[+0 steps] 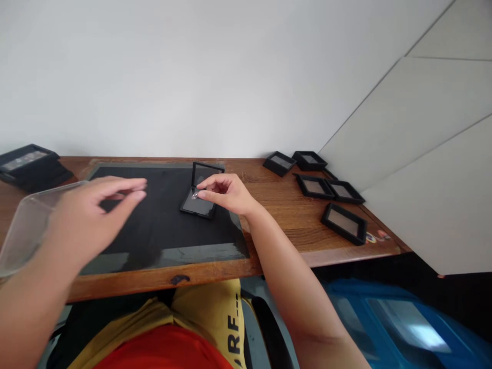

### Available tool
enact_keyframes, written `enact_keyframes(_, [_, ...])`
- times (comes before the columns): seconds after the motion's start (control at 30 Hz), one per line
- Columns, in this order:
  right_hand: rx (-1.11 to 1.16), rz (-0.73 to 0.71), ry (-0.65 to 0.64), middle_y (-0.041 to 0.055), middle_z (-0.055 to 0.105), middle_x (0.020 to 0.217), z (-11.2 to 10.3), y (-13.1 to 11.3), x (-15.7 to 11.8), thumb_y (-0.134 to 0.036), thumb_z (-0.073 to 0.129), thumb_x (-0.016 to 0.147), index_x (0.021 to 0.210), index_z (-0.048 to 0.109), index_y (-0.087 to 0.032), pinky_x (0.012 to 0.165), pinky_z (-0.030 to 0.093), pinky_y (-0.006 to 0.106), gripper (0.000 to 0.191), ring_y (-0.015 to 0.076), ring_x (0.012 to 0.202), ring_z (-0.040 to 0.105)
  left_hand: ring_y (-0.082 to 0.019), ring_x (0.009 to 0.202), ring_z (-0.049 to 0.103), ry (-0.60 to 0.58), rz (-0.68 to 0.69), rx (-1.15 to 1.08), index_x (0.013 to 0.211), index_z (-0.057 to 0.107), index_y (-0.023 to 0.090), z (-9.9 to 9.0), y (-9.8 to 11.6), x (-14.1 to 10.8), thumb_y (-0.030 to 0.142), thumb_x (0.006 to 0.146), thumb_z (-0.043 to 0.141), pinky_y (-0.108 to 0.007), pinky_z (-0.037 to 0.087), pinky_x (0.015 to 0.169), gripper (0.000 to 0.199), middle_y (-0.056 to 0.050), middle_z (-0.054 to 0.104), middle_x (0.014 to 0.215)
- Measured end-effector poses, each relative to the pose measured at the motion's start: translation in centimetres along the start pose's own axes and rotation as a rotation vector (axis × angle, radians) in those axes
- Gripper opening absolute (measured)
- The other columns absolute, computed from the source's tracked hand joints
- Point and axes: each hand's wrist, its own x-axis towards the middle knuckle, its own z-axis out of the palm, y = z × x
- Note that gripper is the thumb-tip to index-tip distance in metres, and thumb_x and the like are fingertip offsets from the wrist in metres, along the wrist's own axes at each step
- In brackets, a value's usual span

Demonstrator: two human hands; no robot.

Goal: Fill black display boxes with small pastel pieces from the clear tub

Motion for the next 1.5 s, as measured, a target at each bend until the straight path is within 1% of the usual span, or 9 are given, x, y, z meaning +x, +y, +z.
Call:
enact_keyframes(0.07, [-0.007, -0.005, -0.04, -0.0065, 0.059, 0.061, 0.0, 0.0, -0.1, -0.043, 0.096, 0.067, 0.092, 0.081, -0.018, 0.051, 0.032, 0.024, 0.038, 0.0062, 0.053, 0.043, -0.028, 0.106, 0.076, -0.086, 0.039, -0.194, 0.109, 0.084, 0.031, 3.9, 2.5, 0.4, 0.052, 0.091, 0.069, -0.042, 0.059, 0.099, 0.031, -0.003, 0.083, 0.114])
enact_keyframes(0.17, [-0.017, 0.019, -0.049, -0.0074, 0.058, 0.061, -0.2, 0.2, 0.0, -0.04, 0.098, 0.063, 0.095, 0.082, -0.018, 0.05, 0.029, 0.024, 0.042, 0.0061, 0.053, 0.041, -0.028, 0.102, 0.079, -0.215, -0.193, -0.593, 0.107, 0.084, 0.022, 8.8, 3.8, 1.2, 0.054, 0.078, 0.083, -0.045, 0.06, 0.105, 0.044, -0.01, 0.084, 0.107])
enact_keyframes(0.3, [-0.044, 0.042, 0.042, -0.0043, 0.064, 0.065, -0.3, 0.9, 0.1, -0.04, 0.098, 0.062, 0.097, 0.084, -0.017, 0.051, 0.032, 0.024, 0.044, 0.0062, 0.054, 0.043, -0.029, 0.105, 0.079, -0.17, -0.424, -0.921, 0.111, 0.081, 0.015, 11.7, 3.3, 1.6, 0.051, 0.057, 0.098, -0.048, 0.059, 0.11, 0.067, -0.013, 0.084, 0.104])
enact_keyframes(0.47, [-0.074, 0.039, -0.005, 0.0004, 0.074, 0.075, 0.2, 1.6, 0.1, -0.041, 0.096, 0.066, 0.101, 0.084, -0.017, 0.052, 0.039, 0.024, 0.044, 0.0078, 0.057, 0.051, -0.029, 0.105, 0.079, -0.216, -0.432, -0.927, 0.116, 0.08, 0.016, 11.7, 3.3, 0.9, 0.049, 0.062, 0.097, -0.052, 0.056, 0.113, 0.066, -0.012, 0.084, 0.103])
enact_keyframes(0.67, [-0.084, 0.046, 0.043, 0.0072, 0.082, 0.089, 0.6, 1.9, 0.1, -0.04, 0.094, 0.07, 0.105, 0.083, -0.018, 0.062, 0.054, 0.028, 0.042, 0.0151, 0.07, 0.07, -0.03, 0.107, 0.079, -0.073, -0.443, -0.864, 0.129, 0.074, 0.014, 11.7, 3.1, 0.8, 0.044, 0.063, 0.096, -0.053, 0.052, 0.118, 0.076, -0.009, 0.085, 0.096])
enact_keyframes(0.8, [-0.086, 0.074, 0.059, 0.0074, 0.083, 0.093, 0.7, 2.0, 0.1, -0.04, 0.092, 0.073, 0.097, 0.084, -0.019, 0.071, 0.059, 0.031, 0.033, 0.017, 0.078, 0.074, -0.03, 0.107, 0.079, -0.088, -0.451, -0.87, 0.127, 0.076, 0.016, 12.0, 2.7, 0.8, 0.046, 0.066, 0.095, -0.053, 0.053, 0.116, 0.071, -0.01, 0.085, 0.097])
enact_keyframes(1.23, [-0.176, 0.05, 0.032, 0.005, 0.079, 0.091, 0.9, 1.3, 0.1, -0.041, 0.087, 0.075, 0.107, 0.083, -0.017, 0.053, 0.035, 0.026, 0.04, 0.0071, 0.055, 0.044, -0.03, 0.117, 0.076, -0.118, -0.294, -0.838, 0.116, 0.081, 0.019, 12.8, 1.9, 0.6, 0.052, 0.079, 0.086, -0.052, 0.054, 0.117, 0.05, -0.012, 0.082, 0.118])
enact_keyframes(1.37, [-0.137, 0.061, 0.027, 0.0041, 0.08, 0.091, 1.0, 1.4, 0.1, -0.039, 0.086, 0.075, 0.106, 0.083, -0.018, 0.051, 0.032, 0.025, 0.038, 0.0063, 0.054, 0.043, -0.03, 0.119, 0.075, -0.161, -0.253, -0.855, 0.123, 0.078, 0.019, 13.0, 1.6, 0.4, 0.057, 0.084, 0.08, -0.052, 0.055, 0.115, 0.055, -0.013, 0.08, 0.124])
enact_keyframes(1.5, [-0.076, 0.058, 0.026, 0.0042, 0.08, 0.092, 0.9, 1.7, 0.2, -0.038, 0.088, 0.074, 0.107, 0.083, -0.019, 0.051, 0.033, 0.025, 0.038, 0.0073, 0.056, 0.048, -0.028, 0.107, 0.077, -0.177, -0.276, -0.85, 0.117, 0.074, 0.018, 13.1, 1.7, 0.3, 0.059, 0.083, 0.08, -0.046, 0.061, 0.1, 0.054, -0.011, 0.083, 0.109])
